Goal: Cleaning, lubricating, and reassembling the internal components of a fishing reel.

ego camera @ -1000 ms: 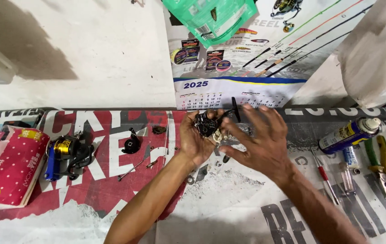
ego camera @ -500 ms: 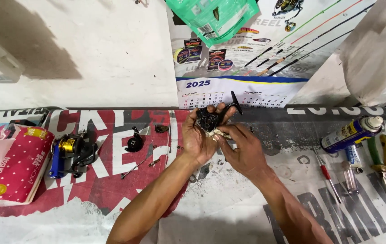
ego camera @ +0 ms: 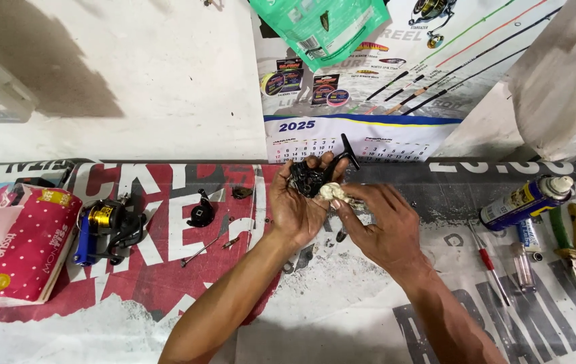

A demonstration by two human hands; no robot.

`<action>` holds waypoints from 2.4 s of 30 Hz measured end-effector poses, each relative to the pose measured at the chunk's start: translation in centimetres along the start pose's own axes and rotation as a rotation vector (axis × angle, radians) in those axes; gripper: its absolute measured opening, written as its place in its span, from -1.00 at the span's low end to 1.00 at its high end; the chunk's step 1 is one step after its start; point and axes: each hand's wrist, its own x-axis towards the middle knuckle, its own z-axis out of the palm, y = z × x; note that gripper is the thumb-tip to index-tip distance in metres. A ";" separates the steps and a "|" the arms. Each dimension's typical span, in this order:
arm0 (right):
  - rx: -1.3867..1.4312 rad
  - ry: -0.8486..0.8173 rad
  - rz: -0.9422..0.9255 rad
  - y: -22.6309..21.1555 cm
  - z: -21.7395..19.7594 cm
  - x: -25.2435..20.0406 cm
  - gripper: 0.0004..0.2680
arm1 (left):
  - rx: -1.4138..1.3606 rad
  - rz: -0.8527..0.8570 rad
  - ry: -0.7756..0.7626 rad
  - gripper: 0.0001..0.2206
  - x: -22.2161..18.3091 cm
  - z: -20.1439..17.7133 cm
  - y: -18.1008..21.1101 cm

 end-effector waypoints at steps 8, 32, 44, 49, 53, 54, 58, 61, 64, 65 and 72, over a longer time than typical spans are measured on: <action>-0.290 -0.043 -0.197 -0.1 -1.3 2.0 -0.90 | -0.026 0.014 -0.046 -0.68 0.2 -0.4 -0.2; -0.550 0.303 0.524 18.9 -16.4 -10.5 -0.27 | 0.100 -0.195 -0.001 -0.64 1.9 -2.6 -12.9; -0.622 0.349 -0.038 20.9 -12.7 -13.4 -0.44 | 0.247 -0.029 0.002 -0.64 1.5 -1.1 -12.5; -0.616 0.141 -0.077 10.9 -7.2 -11.3 -0.68 | 0.280 0.020 0.034 -0.64 1.5 -0.6 -12.3; -0.441 -0.079 0.050 8.1 -5.8 -9.2 -0.51 | 0.250 0.097 0.068 -0.66 2.0 -1.8 -12.2; -0.405 -0.137 0.105 7.7 -5.7 -8.8 -0.48 | 0.234 0.118 0.078 -0.66 2.1 -2.0 -12.0; -0.364 -0.230 0.158 5.9 -5.5 -7.3 -0.50 | 0.326 0.200 0.279 -0.71 0.1 4.0 -11.3; -0.347 -0.248 0.191 5.2 -5.6 -6.7 -0.52 | 0.318 0.181 0.303 -0.69 0.3 2.4 -11.1; -0.372 -0.287 0.229 5.2 -5.5 -6.7 -0.51 | 0.266 0.149 0.325 -0.68 0.6 0.4 -11.0; -0.391 -0.297 0.244 5.1 -5.3 -6.6 -0.52 | 0.283 0.151 0.332 -0.68 0.6 0.9 -10.9; -0.466 -0.301 0.253 5.0 -4.8 -6.7 -0.51 | 0.301 0.176 0.251 -0.66 0.3 2.7 -10.6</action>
